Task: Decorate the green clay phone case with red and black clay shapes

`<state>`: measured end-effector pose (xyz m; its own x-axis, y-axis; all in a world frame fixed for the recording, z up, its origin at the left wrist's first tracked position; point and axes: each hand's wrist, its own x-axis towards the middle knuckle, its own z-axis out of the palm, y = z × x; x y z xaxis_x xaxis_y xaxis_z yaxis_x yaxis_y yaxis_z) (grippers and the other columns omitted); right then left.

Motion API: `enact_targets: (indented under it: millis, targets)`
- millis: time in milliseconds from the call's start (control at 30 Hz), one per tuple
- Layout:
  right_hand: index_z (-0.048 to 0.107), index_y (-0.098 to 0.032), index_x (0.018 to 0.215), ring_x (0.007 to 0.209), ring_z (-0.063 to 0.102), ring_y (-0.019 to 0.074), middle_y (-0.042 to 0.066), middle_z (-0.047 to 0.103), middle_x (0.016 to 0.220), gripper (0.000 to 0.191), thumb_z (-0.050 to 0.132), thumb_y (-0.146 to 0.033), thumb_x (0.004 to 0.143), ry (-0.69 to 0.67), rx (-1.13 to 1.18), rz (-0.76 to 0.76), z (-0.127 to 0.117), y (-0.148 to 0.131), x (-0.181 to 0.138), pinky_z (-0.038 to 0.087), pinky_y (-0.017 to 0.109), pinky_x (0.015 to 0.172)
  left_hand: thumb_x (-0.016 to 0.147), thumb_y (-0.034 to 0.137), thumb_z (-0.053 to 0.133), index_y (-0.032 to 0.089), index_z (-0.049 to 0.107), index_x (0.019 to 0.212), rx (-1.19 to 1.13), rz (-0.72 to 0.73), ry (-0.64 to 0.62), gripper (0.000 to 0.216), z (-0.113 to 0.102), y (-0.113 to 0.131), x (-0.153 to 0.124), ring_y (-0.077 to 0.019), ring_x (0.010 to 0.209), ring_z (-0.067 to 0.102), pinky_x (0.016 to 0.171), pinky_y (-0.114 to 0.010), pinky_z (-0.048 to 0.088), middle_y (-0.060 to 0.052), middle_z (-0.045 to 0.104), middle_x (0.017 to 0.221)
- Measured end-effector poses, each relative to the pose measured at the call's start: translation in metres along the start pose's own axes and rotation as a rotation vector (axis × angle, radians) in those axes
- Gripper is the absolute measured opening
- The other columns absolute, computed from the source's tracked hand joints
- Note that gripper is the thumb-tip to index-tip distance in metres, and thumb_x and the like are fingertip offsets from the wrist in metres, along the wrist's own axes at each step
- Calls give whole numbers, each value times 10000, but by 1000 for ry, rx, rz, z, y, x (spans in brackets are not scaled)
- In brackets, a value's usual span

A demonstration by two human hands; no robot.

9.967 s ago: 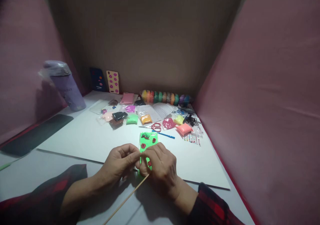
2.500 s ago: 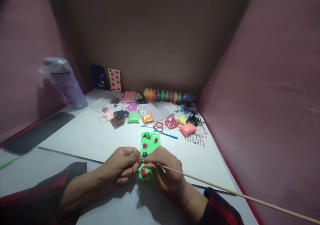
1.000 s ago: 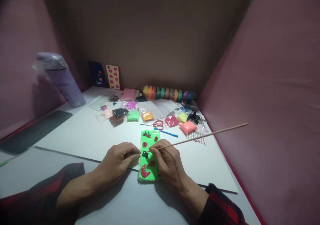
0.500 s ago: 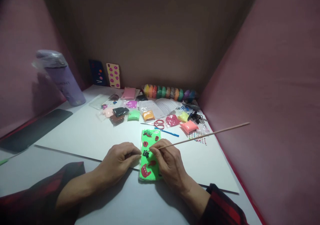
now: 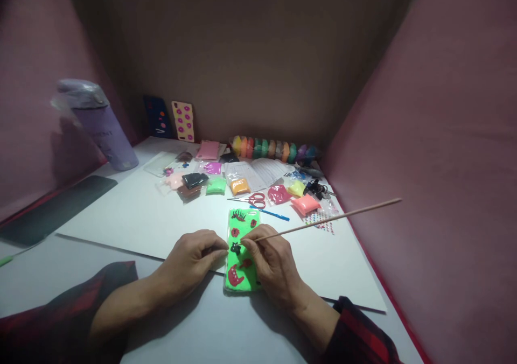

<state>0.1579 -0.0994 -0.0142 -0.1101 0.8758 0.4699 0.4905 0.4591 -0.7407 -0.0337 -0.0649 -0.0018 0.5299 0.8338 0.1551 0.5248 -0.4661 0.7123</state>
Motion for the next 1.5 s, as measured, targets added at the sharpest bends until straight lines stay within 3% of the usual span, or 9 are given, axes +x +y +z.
enact_targets:
  millis: [1200, 1500]
  targets:
    - [626, -176, 804, 729, 581, 154, 41, 603, 782, 186, 511, -247, 933, -18, 20, 68, -1, -2, -1, 460, 295, 682, 829, 140, 569, 164, 685, 758, -18, 7, 14, 138, 1, -1, -1, -171, 716, 586, 679, -286, 426, -32, 682, 749]
    - [643, -200, 953, 713, 585, 148, 26, 596, 760, 150, 494, -207, 945, 178, 169, 0, -4, 1, -7, 472, 306, 668, 888, 278, 522, 149, 656, 751, -311, -114, 145, 231, 0, 2, 1, -136, 605, 541, 574, -241, 436, -13, 630, 659]
